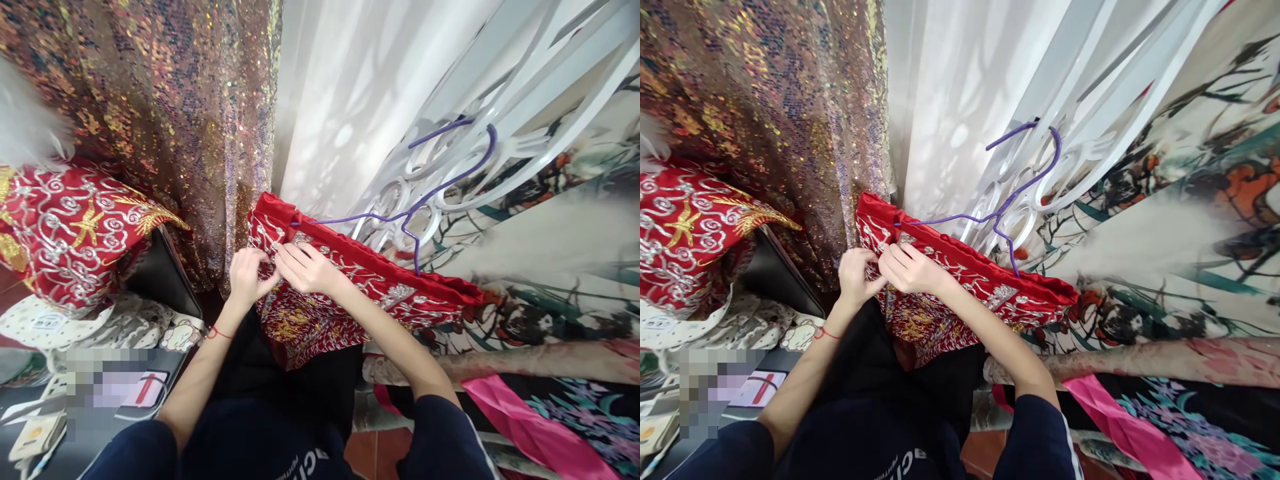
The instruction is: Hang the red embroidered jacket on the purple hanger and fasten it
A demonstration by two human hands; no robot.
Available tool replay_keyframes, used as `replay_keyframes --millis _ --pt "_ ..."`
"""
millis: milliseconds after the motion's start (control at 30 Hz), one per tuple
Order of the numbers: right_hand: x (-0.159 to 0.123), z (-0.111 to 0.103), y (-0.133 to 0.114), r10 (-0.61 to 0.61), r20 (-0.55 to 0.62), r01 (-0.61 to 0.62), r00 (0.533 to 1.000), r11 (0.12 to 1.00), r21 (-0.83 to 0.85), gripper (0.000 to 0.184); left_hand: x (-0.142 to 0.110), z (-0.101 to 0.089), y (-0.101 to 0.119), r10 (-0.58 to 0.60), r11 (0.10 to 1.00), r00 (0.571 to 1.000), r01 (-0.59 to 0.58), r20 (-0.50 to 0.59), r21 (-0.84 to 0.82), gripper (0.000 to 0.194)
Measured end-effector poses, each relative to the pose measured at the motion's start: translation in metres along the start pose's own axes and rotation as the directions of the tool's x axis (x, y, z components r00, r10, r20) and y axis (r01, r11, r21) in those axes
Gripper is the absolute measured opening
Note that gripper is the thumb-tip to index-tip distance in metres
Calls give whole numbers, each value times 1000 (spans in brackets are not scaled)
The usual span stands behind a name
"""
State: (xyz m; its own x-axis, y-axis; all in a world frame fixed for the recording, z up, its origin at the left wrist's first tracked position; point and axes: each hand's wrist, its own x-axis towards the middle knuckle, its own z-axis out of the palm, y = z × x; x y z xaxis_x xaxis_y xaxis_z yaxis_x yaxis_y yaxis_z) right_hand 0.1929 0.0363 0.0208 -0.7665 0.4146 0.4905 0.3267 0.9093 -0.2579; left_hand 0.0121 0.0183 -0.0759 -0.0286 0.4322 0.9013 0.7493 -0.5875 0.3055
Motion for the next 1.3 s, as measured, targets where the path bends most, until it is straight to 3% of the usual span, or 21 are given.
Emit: replay_keyframes --millis 33,100,133,200,267,300,400,500,667,833,900,967,1033,1100,1200,1300 --pt "-1 1 -3 -44 -25 44 999 999 -17 23 -4 1 1 4 1000 997 -3 79 -7 15" --pt "-1 2 -8 -193 -54 180 980 965 -189 24 -7 4 2 -7 1000 990 8 138 -10 10" --pt "-1 2 -10 -295 -54 261 954 906 -334 25 -7 5 3 -2 1000 990 4 140 -9 12" --pt "-1 2 -13 -488 -30 367 872 694 -619 27 -4 6 4 44 999 988 -43 149 -13 20" --pt "-1 1 -13 -582 -43 337 812 528 -779 26 0 6 7 94 995 983 -88 161 -40 22" --pt "0 0 -14 -588 -81 284 805 502 -817 25 1 5 9 101 994 980 -94 170 -52 23" --pt "2 -1 -14 -530 -209 119 822 518 -847 20 1 3 14 57 997 977 -45 203 -61 23" --pt "5 -2 -15 -497 -252 52 831 519 -853 19 -3 1 20 -6 998 979 19 202 -64 25" --pt "11 -5 -12 -458 -382 -77 803 555 -828 14 -10 -1 26 -34 997 984 45 174 -58 28" --pt "15 -16 -18 -379 -313 -1 871 635 -772 17 -11 -4 25 -71 994 982 84 177 -68 27" --pt "22 -22 -25 -230 -341 -80 912 715 -695 19 -12 -3 24 -89 992 976 105 197 -75 27" --pt "34 -27 -32 29 -418 -295 908 753 -588 33 -12 -1 23 -109 989 973 126 202 -72 28" --pt "48 -26 -38 289 -463 -511 838 713 -480 41 -12 2 24 -131 986 971 148 199 -72 28" --pt "62 -21 -38 455 -440 -620 775 685 -383 39 -11 3 26 -170 980 964 188 203 -71 27" --pt "76 -13 -33 498 -398 -602 770 775 -195 37 -8 3 27 -261 957 935 284 240 -64 24" --pt "79 -8 -29 404 -445 -444 799 896 17 43 -9 1 24 -363 897 870 423 333 -127 20"
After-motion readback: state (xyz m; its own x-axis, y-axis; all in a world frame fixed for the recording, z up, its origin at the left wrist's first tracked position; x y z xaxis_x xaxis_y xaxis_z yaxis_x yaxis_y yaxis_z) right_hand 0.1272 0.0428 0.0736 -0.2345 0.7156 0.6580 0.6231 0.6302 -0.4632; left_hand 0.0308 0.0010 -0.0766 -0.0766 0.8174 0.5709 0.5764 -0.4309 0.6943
